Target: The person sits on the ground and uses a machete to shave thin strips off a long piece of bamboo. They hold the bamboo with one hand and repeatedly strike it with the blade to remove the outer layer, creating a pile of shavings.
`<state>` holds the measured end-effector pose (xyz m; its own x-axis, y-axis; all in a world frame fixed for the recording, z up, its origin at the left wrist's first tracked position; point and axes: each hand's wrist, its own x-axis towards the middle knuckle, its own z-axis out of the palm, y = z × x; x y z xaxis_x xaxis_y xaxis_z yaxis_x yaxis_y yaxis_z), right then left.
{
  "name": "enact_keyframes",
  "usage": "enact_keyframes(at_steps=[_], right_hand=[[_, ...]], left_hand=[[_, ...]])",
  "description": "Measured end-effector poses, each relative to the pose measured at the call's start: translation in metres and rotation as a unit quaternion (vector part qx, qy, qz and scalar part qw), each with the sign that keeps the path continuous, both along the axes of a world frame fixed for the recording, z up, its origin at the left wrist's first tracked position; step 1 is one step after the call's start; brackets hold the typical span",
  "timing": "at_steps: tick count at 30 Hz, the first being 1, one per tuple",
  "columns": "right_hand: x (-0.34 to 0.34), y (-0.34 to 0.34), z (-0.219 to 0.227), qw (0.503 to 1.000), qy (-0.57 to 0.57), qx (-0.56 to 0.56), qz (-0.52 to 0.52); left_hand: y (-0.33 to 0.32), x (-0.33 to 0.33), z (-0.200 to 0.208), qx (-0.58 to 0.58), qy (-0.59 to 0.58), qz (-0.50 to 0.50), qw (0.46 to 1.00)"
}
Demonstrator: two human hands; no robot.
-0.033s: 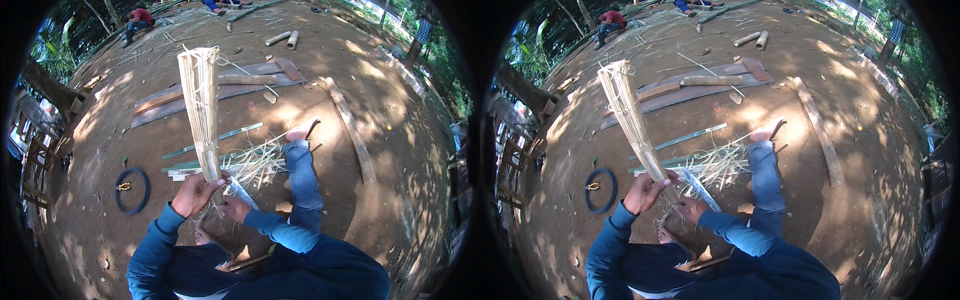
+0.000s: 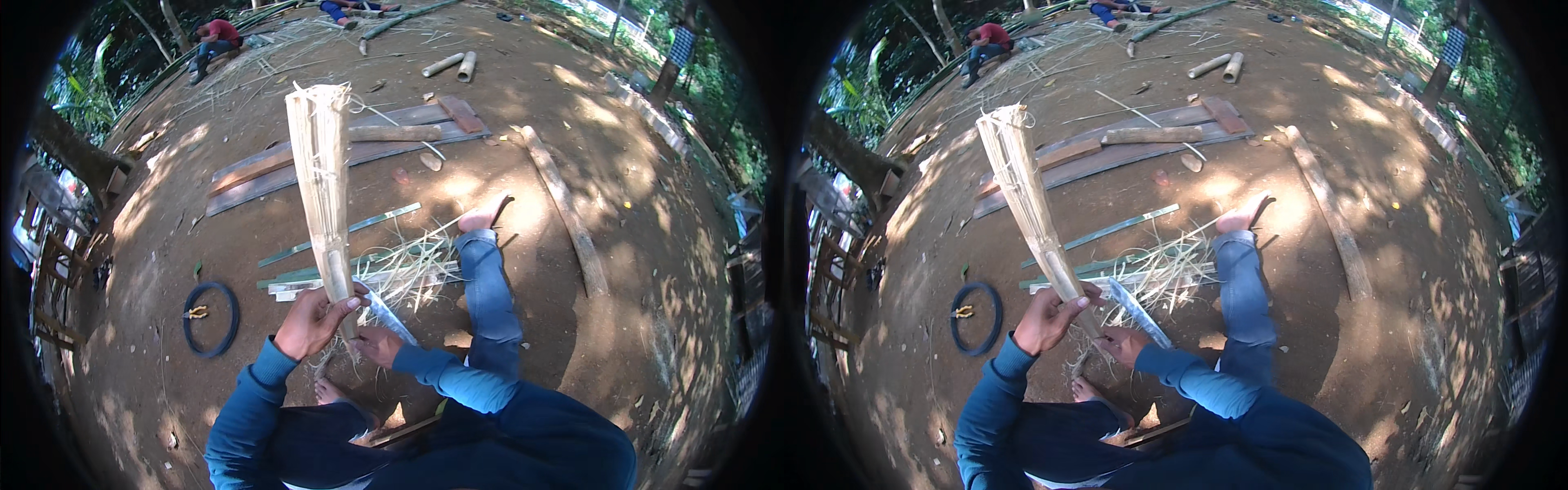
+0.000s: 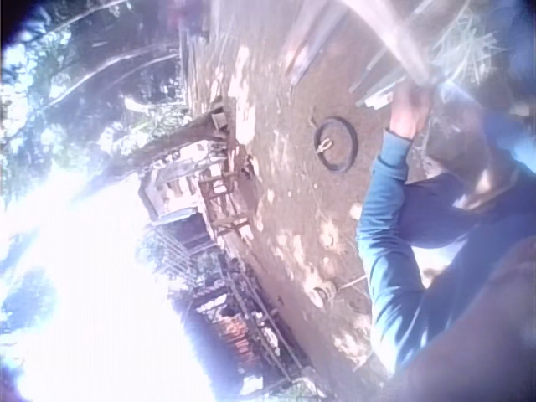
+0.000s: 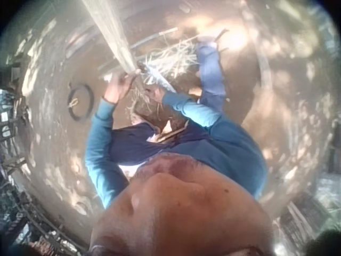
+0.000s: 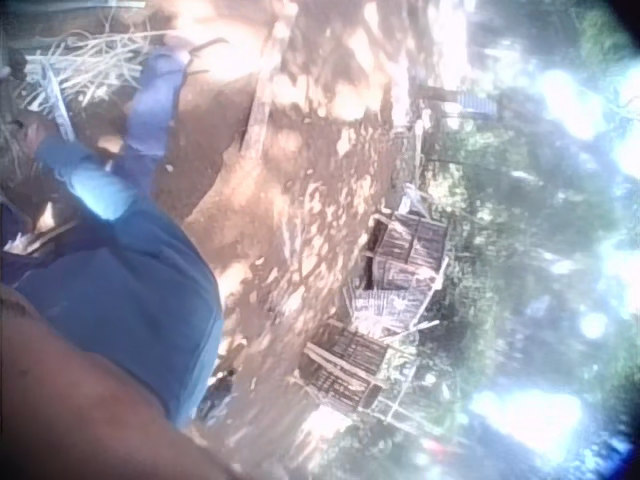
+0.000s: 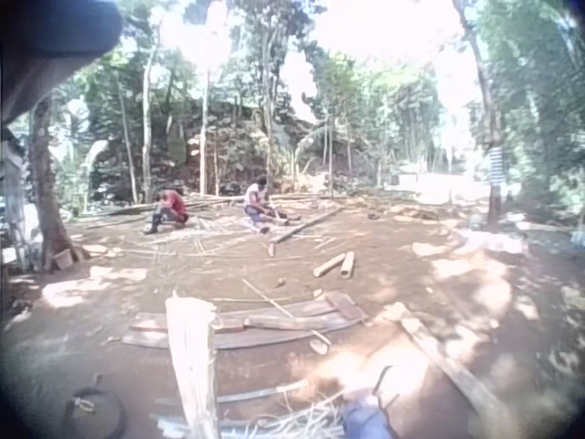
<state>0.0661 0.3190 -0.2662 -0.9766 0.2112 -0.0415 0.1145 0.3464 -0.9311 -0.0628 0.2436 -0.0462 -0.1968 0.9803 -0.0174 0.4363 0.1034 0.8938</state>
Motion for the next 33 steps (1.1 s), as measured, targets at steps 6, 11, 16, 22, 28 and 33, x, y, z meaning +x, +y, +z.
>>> enact_keyframes(at_steps=[6,11,16,22,28,33], right_hand=[[-0.005,0.004,0.037,0.996,0.058,0.010,-0.072],[-0.004,0.051,0.079,0.978,0.116,0.004,-0.172],[-0.020,0.087,0.122,0.943,0.184,-0.004,-0.277],[-0.018,0.129,0.096,0.879,0.165,-0.323,-0.310],[-0.005,0.115,0.071,0.855,0.064,-0.412,-0.309],[-0.019,0.101,0.072,0.862,0.026,-0.452,-0.228]], left_hand=[[-0.015,-0.010,-0.010,0.037,0.005,0.052,0.998],[-0.020,-0.024,-0.028,0.008,0.008,0.070,0.997],[-0.041,-0.027,-0.038,-0.013,0.157,0.059,0.986],[-0.035,0.027,-0.007,-0.006,0.282,-0.049,0.958],[-0.043,0.055,0.019,0.053,0.290,-0.056,0.954],[-0.053,0.055,0.025,0.121,0.309,0.006,0.943]])
